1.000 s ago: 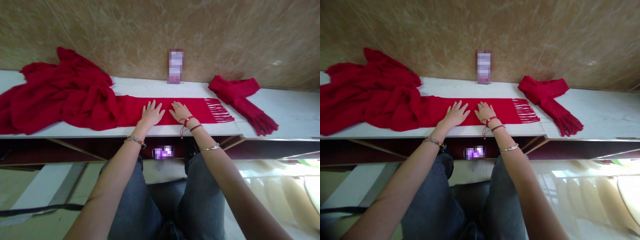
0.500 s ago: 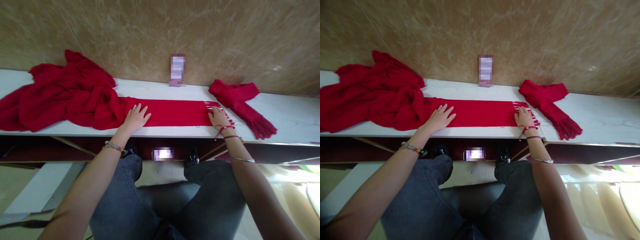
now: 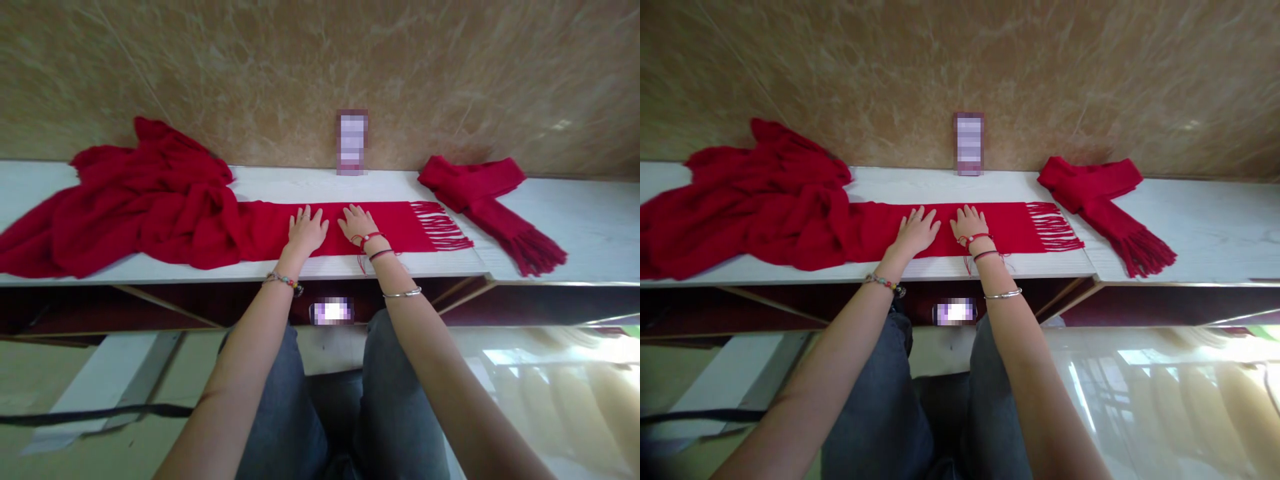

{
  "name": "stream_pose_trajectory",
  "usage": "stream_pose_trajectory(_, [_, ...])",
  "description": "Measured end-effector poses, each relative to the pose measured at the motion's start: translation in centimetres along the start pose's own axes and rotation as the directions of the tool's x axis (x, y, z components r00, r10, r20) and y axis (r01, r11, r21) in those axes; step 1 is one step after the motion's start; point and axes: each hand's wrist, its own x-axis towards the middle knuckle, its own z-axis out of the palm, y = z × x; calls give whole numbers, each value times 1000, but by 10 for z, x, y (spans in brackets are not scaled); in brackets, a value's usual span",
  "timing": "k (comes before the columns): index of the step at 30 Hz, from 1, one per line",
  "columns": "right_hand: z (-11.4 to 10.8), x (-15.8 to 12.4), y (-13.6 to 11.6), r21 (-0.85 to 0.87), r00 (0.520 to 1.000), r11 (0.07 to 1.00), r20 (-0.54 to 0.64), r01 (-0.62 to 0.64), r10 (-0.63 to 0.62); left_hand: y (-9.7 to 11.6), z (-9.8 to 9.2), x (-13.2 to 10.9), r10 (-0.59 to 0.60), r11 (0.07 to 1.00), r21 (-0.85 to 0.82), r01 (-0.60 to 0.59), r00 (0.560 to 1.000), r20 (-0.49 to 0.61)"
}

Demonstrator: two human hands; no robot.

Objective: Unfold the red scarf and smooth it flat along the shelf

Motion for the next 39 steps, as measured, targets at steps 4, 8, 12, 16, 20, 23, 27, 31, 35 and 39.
stream_pose_trajectory(4, [-1, -2, 17, -19, 999, 1000, 44, 0, 1, -7, 0, 3, -54, 998, -25, 56, 996, 67])
stream_pose_trajectory(8, [-11, -16, 67, -72, 998, 996, 34, -58, 61, -33, -4, 1, -92, 996, -11, 94, 992, 88])
stream_pose_trajectory(12, [-24, -41, 132, -108, 978, 972, -45, -208, 204, -61, -6, -6, -105, 994, 35, 103, 992, 73])
stream_pose_trajectory(16, [-36, -58, 164, -111, 952, 949, -128, -294, 280, -69, -6, -10, -70, 996, 62, 67, 997, 42])
stream_pose_trajectory(20, [-43, -47, 136, -76, 955, 967, -195, -243, 225, -51, -9, -6, -25, 999, 34, 26, 999, -22])
stream_pose_trajectory(23, [-41, -26, 85, -78, 975, 985, -177, -152, 137, -26, -10, 2, -6, 1000, -15, 4, 997, -83])
stream_pose_trajectory(27, [-26, -5, 25, -45, 998, 999, -63, -12, 10, 4, -3, 9, -39, 997, -69, 34, 997, -66])
stream_pose_trajectory(31, [-11, -1, 15, -45, 997, 999, 72, -22, 25, 9, 3, 8, -67, 996, -50, 68, 997, 27])
stream_pose_trajectory(35, [-8, -8, 61, -83, 994, 995, 83, -64, 70, -16, -2, 5, -101, 994, -27, 104, 992, 78])
stream_pose_trajectory(39, [-17, -28, 129, -172, 989, 974, -55, -147, 140, -52, -8, -1, -183, 983, 30, 182, 980, 80])
